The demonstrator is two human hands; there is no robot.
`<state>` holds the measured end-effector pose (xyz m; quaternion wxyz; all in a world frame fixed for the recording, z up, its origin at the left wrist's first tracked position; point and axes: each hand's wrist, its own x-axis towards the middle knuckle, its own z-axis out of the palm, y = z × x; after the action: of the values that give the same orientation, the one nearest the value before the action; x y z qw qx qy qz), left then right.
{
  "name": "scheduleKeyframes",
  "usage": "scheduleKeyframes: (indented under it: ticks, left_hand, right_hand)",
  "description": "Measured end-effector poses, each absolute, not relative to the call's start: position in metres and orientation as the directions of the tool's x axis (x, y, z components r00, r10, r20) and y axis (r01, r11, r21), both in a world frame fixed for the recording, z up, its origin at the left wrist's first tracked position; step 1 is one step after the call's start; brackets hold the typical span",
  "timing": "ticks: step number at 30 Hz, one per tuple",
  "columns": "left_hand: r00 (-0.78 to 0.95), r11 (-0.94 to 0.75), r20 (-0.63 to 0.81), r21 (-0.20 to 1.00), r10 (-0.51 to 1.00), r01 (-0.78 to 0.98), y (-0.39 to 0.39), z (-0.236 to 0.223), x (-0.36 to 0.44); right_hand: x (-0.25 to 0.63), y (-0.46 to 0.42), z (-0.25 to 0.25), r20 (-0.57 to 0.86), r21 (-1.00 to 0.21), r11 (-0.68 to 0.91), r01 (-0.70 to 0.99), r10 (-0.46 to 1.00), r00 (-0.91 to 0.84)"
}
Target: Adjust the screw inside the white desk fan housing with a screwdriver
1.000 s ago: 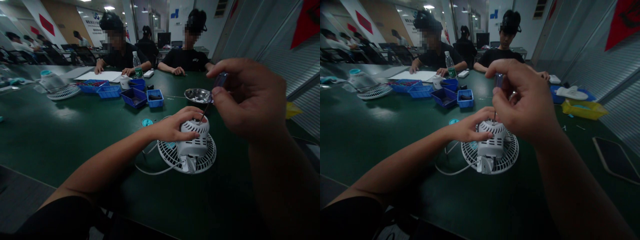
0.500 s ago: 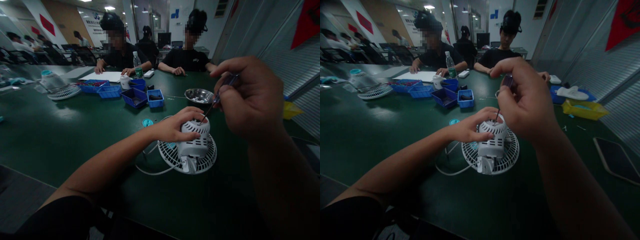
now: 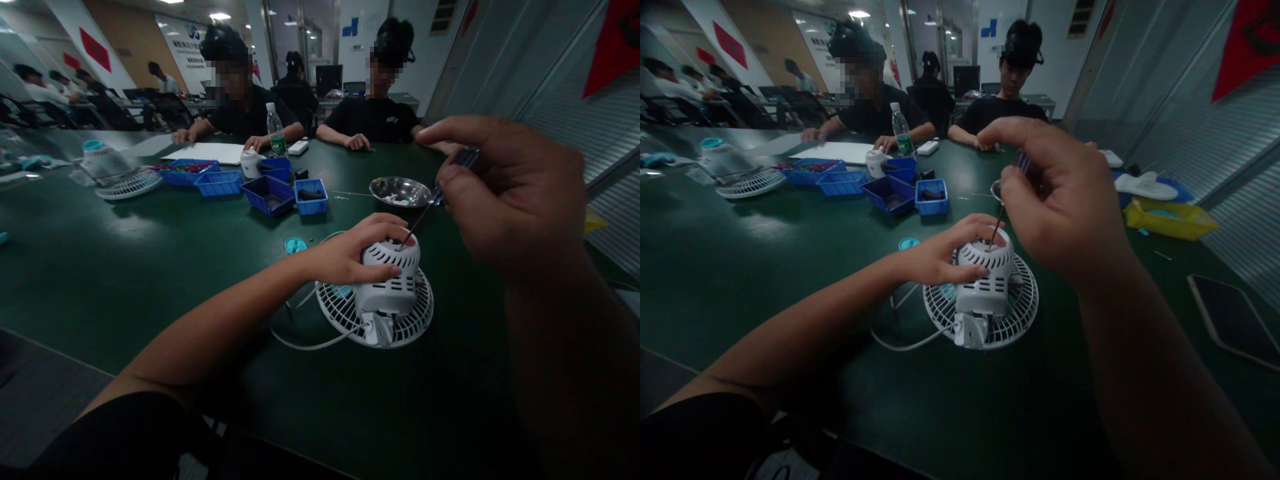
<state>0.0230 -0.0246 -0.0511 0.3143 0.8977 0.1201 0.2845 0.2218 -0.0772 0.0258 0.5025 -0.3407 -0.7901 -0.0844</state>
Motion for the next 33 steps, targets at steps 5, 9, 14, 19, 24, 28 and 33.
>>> scheduleKeyframes:
  ticks: [5,9,14,19,24,28,33]
  left_hand:
    - [0.806,-0.772,0.437,0.635,0.399,0.038,-0.0239,-0.0521,0.0228]
    - [0.804,-0.774,0.438,0.632,0.401,0.042,-0.0240,-0.0526,0.0228]
    - [0.801,-0.785,0.451,0.619,0.393,0.036,-0.0239,-0.0526,0.0233]
    - [0.803,-0.784,0.448,0.619,0.393,0.038,-0.0231,-0.0522,0.0236]
    - [0.807,-0.782,0.441,0.623,0.392,0.039,-0.0236,-0.0512,0.0233]
    - [0.810,-0.767,0.426,0.641,0.403,0.044,-0.0235,-0.0518,0.0226]
    - [0.807,-0.761,0.420,0.646,0.416,0.056,-0.0231,-0.0523,0.0218]
  right_hand:
    - [0.2210,-0.0779,0.0254,0.865,-0.201,0.741,0.641,0.441,-0.239]
    - [0.2234,-0.0774,0.0256,0.850,-0.168,0.742,0.649,0.442,-0.285]
    - [0.2257,-0.0774,0.0283,0.837,-0.158,0.748,0.644,0.448,-0.315]
    - [0.2242,-0.0776,0.0252,0.794,-0.259,0.731,0.632,0.533,-0.291]
    - [0.2237,-0.0775,0.0239,0.760,-0.320,0.737,0.595,0.575,-0.303]
    - [0.2210,-0.0813,0.0288,0.819,-0.273,0.725,0.633,0.520,-0.243]
    - [0.2214,-0.0819,0.0278,0.838,-0.288,0.700,0.654,0.515,-0.182]
